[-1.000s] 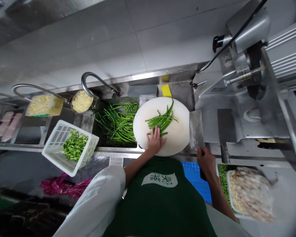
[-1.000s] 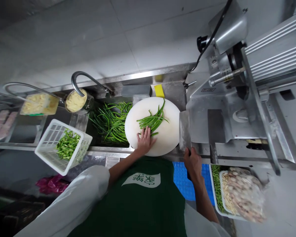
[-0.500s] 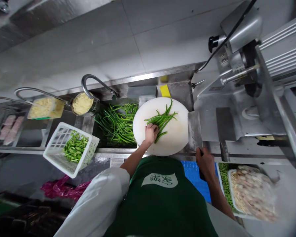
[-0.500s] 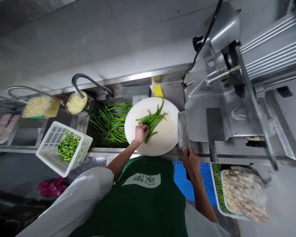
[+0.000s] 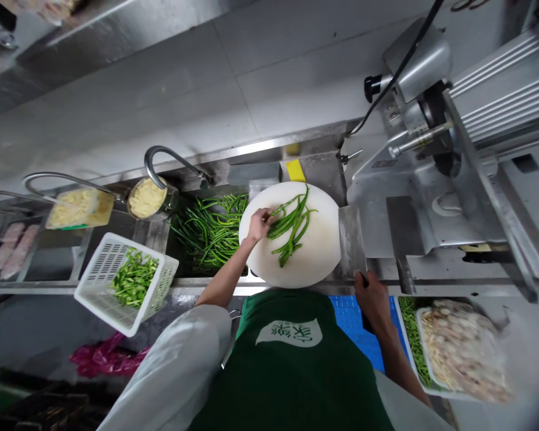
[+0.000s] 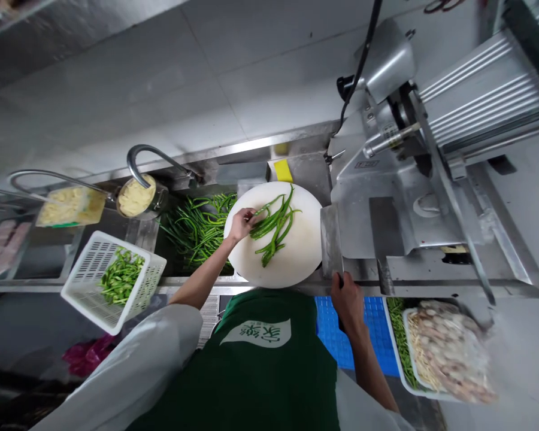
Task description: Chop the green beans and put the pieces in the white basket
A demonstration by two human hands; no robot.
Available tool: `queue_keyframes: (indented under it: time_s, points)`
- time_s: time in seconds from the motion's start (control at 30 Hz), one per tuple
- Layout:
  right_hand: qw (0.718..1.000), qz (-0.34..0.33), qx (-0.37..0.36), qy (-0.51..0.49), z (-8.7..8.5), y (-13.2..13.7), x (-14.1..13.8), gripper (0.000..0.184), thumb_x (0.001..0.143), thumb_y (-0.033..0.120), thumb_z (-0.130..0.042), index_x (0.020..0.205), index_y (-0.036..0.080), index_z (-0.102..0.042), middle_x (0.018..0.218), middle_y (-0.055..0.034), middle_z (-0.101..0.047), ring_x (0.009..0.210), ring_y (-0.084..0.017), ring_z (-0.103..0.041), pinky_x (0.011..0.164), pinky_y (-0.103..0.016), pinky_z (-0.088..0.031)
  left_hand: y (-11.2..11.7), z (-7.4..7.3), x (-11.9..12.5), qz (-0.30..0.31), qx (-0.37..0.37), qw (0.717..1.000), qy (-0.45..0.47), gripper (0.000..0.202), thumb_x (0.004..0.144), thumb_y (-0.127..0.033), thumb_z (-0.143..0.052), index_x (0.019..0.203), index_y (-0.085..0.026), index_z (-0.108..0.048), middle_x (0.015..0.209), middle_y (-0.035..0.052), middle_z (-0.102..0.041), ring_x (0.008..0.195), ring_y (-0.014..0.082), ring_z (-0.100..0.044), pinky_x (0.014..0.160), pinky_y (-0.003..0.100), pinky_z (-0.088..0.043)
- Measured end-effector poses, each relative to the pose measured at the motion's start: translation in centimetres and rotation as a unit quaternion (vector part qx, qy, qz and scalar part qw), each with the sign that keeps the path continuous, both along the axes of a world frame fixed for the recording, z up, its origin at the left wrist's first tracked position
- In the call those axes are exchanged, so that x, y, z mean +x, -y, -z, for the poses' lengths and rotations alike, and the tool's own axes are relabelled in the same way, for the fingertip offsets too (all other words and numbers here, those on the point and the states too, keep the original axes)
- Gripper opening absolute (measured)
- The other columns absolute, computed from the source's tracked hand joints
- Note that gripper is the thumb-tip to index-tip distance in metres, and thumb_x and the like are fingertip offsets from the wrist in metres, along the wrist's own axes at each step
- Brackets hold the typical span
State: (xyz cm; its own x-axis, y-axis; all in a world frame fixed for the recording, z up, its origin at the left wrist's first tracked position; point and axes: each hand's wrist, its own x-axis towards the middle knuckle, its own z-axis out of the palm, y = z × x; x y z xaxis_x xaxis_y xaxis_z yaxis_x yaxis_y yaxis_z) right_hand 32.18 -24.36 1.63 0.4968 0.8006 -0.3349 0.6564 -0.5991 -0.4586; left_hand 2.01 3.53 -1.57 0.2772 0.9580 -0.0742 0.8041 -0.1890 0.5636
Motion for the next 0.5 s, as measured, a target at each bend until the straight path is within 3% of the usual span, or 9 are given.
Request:
queue_keyframes:
  time_s: [0.1,0.17,0.23,0.33,0.43,0.5]
  points:
    - [1.000,0.012,-0.008,-0.017,-0.1,-0.1,-0.1,0.029,0.099,0.036,-0.046,0.093,0.016,-0.065,0.073,-0.0061,-0.061,0.064,-0.017,-0.045,0.064,-0.030,-0.025,0.5,0.2,-0.5,-0.110,0.041,0.993,0.018,0.034,0.097,-0.024,-0.052,0.127,-0.015,-0.065,0.117,0.0153,-0.064,0.098,0.0231,-0.065,0.092,0.038,-0.054]
    - [0.999,0.020,-0.015,-0.020,0.0,-0.2,-0.2,0.029,0.099,0.035,-0.046,0.092,0.015,-0.065,0.072,-0.0059,-0.061,0.063,-0.017,-0.044,0.064,-0.030,-0.025,1.7,0.4,0.6,-0.114,0.029,0.993,-0.030,0.045,0.098,-0.037,-0.053,0.136,-0.013,-0.061,0.126,0.0199,-0.061,0.111,0.0292,-0.063,0.099,0.044,-0.052]
    - [0.999,0.023,-0.017,-0.020,0.0,-0.4,-0.2,0.029,0.099,0.035,-0.046,0.091,0.015,-0.066,0.072,-0.0059,-0.061,0.063,-0.017,-0.044,0.065,-0.030,-0.025,3.9,0.7,2.7,-0.070,0.005,0.992,-0.102,0.070,0.095,-0.058,-0.056,0.150,-0.015,-0.050,0.142,0.0236,-0.053,0.128,0.0382,-0.054,0.105,0.055,-0.047]
    - [1.000,0.019,-0.015,-0.013,0.1,-0.6,-0.2,0.029,0.099,0.036,-0.047,0.091,0.015,-0.066,0.071,-0.0054,-0.060,0.063,-0.017,-0.044,0.065,-0.030,-0.025,7.8,1.2,6.0,-0.002,0.008,0.977,-0.213,0.100,0.089,-0.080,-0.049,0.164,-0.018,-0.027,0.165,0.0260,-0.027,0.144,0.0487,-0.036,0.109,0.069,-0.037]
    - [1.000,0.016,-0.018,-0.007,0.1,-0.7,-0.1,0.029,0.098,0.036,-0.048,0.091,0.015,-0.066,0.070,-0.0056,-0.060,0.063,-0.017,-0.045,0.065,-0.030,-0.025,10.2,1.4,6.7,0.055,0.025,0.959,-0.276,0.095,0.094,-0.077,-0.038,0.167,-0.019,-0.018,0.170,0.0245,-0.015,0.151,0.0473,-0.026,0.113,0.070,-0.031]
    - [1.000,0.017,-0.021,-0.006,0.1,-0.7,0.1,0.029,0.098,0.036,-0.047,0.091,0.015,-0.067,0.070,-0.0062,-0.061,0.063,-0.017,-0.046,0.065,-0.030,-0.025,9.8,1.1,5.2,0.116,0.022,0.952,-0.284,0.086,0.098,-0.071,-0.038,0.167,-0.024,-0.016,0.171,0.0210,-0.014,0.152,0.0439,-0.027,0.115,0.069,-0.029]
